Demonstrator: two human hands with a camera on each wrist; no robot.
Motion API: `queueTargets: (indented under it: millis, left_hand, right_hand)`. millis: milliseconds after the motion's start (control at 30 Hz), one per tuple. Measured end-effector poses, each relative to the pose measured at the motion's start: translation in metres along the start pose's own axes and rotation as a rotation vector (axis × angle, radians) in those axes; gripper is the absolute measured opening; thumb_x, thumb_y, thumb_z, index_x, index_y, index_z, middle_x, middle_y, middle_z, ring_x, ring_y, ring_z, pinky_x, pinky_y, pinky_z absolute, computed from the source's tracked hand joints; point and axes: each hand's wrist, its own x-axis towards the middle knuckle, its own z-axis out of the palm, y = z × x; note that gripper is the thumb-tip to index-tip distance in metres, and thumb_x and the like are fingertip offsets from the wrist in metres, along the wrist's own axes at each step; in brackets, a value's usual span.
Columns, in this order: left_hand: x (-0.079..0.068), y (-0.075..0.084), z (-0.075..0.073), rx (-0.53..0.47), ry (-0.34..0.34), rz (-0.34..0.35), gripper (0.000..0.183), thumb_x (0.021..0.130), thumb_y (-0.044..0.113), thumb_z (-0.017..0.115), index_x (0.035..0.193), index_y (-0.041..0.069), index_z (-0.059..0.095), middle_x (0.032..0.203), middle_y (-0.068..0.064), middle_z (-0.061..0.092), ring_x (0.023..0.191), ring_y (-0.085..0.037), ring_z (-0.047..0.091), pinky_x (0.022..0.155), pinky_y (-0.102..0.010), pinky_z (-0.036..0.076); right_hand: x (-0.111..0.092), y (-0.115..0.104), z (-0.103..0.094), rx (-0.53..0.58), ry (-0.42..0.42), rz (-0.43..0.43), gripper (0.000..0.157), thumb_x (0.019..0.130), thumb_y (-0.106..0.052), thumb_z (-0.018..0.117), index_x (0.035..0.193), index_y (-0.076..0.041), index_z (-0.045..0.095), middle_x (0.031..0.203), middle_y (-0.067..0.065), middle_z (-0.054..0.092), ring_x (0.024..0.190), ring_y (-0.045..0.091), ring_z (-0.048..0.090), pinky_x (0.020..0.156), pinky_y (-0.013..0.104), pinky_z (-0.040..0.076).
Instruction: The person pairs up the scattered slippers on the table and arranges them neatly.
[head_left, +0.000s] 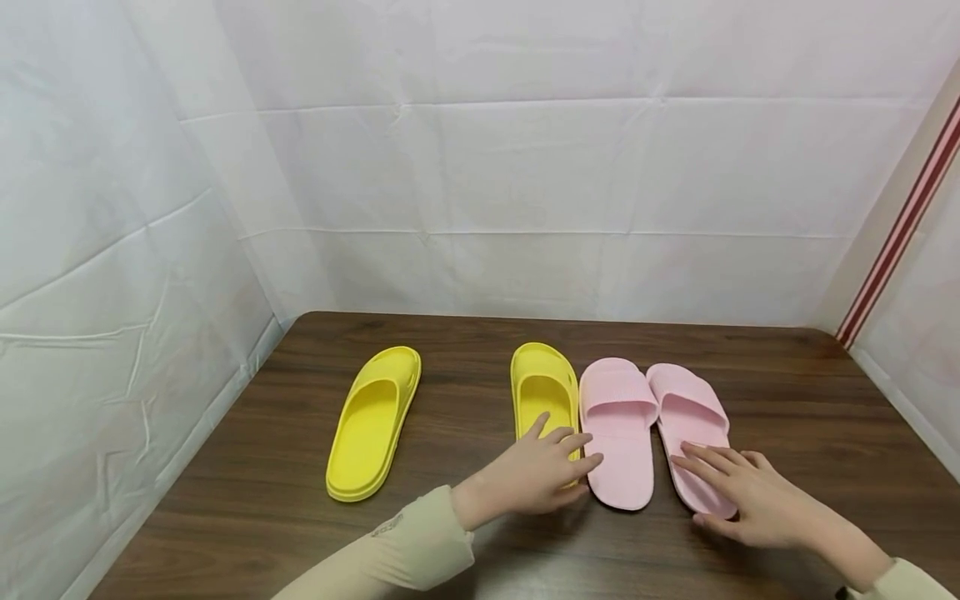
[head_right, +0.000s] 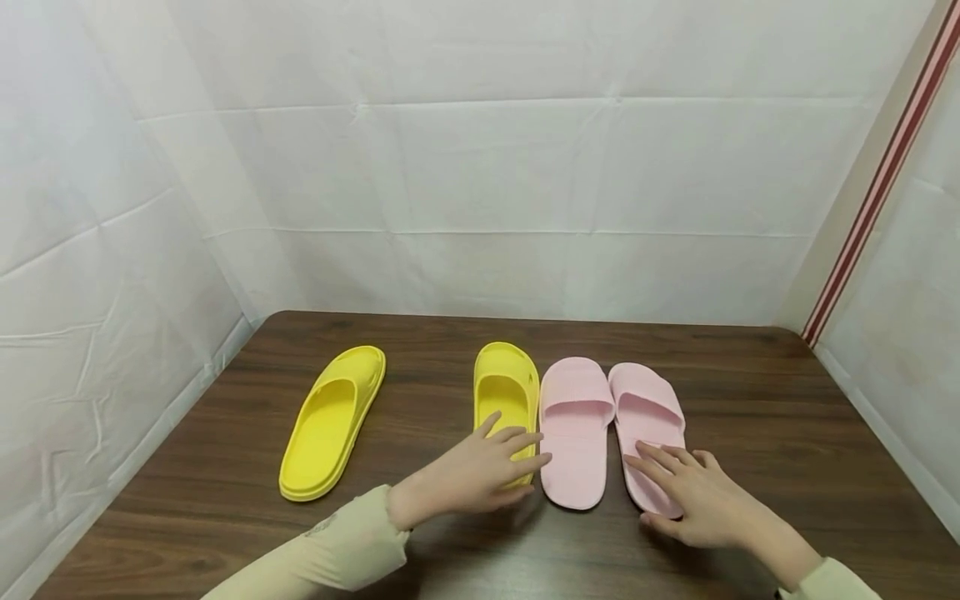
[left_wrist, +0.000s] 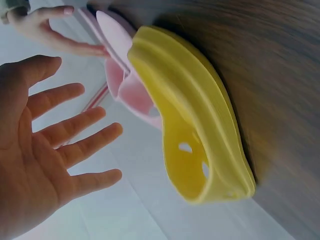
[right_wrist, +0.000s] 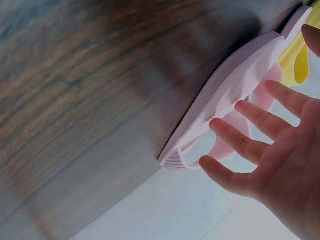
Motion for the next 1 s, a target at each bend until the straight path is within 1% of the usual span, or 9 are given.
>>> queueTargets:
  millis: [100, 200, 367, 500, 633, 800, 1000]
  left_hand:
    - [-0.009, -0.007, -0.003, -0.001, 0.011, -0.014, 0.038, 0.096, 0.039, 0.051, 0.132, 0.026, 0.055, 0.134, 0.001, 0.055, 0.121, -0.017, 0.052, 0.104, -0.047, 0.039]
    - [-0.015, -0.012, -0.003, 0.006, 0.009, -0.027, 0.039, 0.096, 0.038, 0.051, 0.132, 0.025, 0.056, 0.135, 0.001, 0.054, 0.123, -0.018, 0.051, 0.104, -0.049, 0.039]
    - [-0.029, -0.019, 0.002, 0.02, 0.036, -0.055, 0.038, 0.095, 0.038, 0.054, 0.13, 0.025, 0.058, 0.133, 0.0, 0.056, 0.12, -0.02, 0.053, 0.103, -0.049, 0.04]
    - [-0.047, -0.024, 0.007, -0.009, 0.068, -0.101, 0.037, 0.092, 0.037, 0.058, 0.126, 0.024, 0.06, 0.13, -0.001, 0.059, 0.119, -0.021, 0.055, 0.103, -0.05, 0.039]
    - [-0.066, -0.031, 0.01, -0.065, 0.111, -0.149, 0.036, 0.091, 0.035, 0.06, 0.124, 0.021, 0.062, 0.128, -0.002, 0.06, 0.119, -0.022, 0.055, 0.102, -0.053, 0.039]
    - [-0.09, -0.043, 0.009, -0.115, 0.164, -0.213, 0.037, 0.088, 0.031, 0.065, 0.122, 0.016, 0.063, 0.125, -0.004, 0.062, 0.113, -0.025, 0.058, 0.098, -0.055, 0.042]
    - [-0.113, -0.058, 0.007, -0.163, 0.181, -0.309, 0.037, 0.087, 0.023, 0.067, 0.121, 0.01, 0.063, 0.121, -0.008, 0.063, 0.11, -0.028, 0.059, 0.095, -0.057, 0.043]
  right_hand:
    - [0.0, -0.001, -0.002, 0.002, 0.002, 0.01, 0.069, 0.069, -0.044, 0.079, 0.128, -0.016, 0.057, 0.126, 0.007, 0.059, 0.109, 0.023, 0.053, 0.078, 0.049, 0.041]
    - [0.001, -0.002, -0.002, 0.007, 0.013, 0.034, 0.063, 0.072, -0.038, 0.078, 0.127, -0.015, 0.058, 0.125, 0.007, 0.06, 0.107, 0.022, 0.054, 0.078, 0.048, 0.042]
    - [0.008, -0.008, -0.001, 0.036, 0.033, 0.081, 0.056, 0.074, -0.03, 0.077, 0.124, -0.012, 0.059, 0.124, 0.009, 0.061, 0.105, 0.023, 0.057, 0.077, 0.046, 0.042]
    - [0.018, -0.018, 0.0, 0.055, 0.052, 0.094, 0.053, 0.076, -0.031, 0.076, 0.123, -0.012, 0.061, 0.125, 0.009, 0.061, 0.105, 0.023, 0.058, 0.078, 0.045, 0.042]
    - [0.026, -0.027, 0.0, 0.061, 0.077, 0.057, 0.051, 0.077, -0.031, 0.075, 0.123, -0.011, 0.062, 0.125, 0.01, 0.061, 0.105, 0.023, 0.058, 0.079, 0.045, 0.043]
    - [0.037, -0.034, 0.0, 0.059, 0.073, 0.002, 0.047, 0.077, -0.029, 0.075, 0.119, -0.011, 0.064, 0.123, 0.01, 0.061, 0.105, 0.025, 0.059, 0.079, 0.045, 0.043]
    - [0.05, -0.044, 0.001, 0.077, 0.063, -0.022, 0.045, 0.077, -0.025, 0.075, 0.119, -0.011, 0.064, 0.124, 0.01, 0.061, 0.104, 0.025, 0.059, 0.078, 0.045, 0.044]
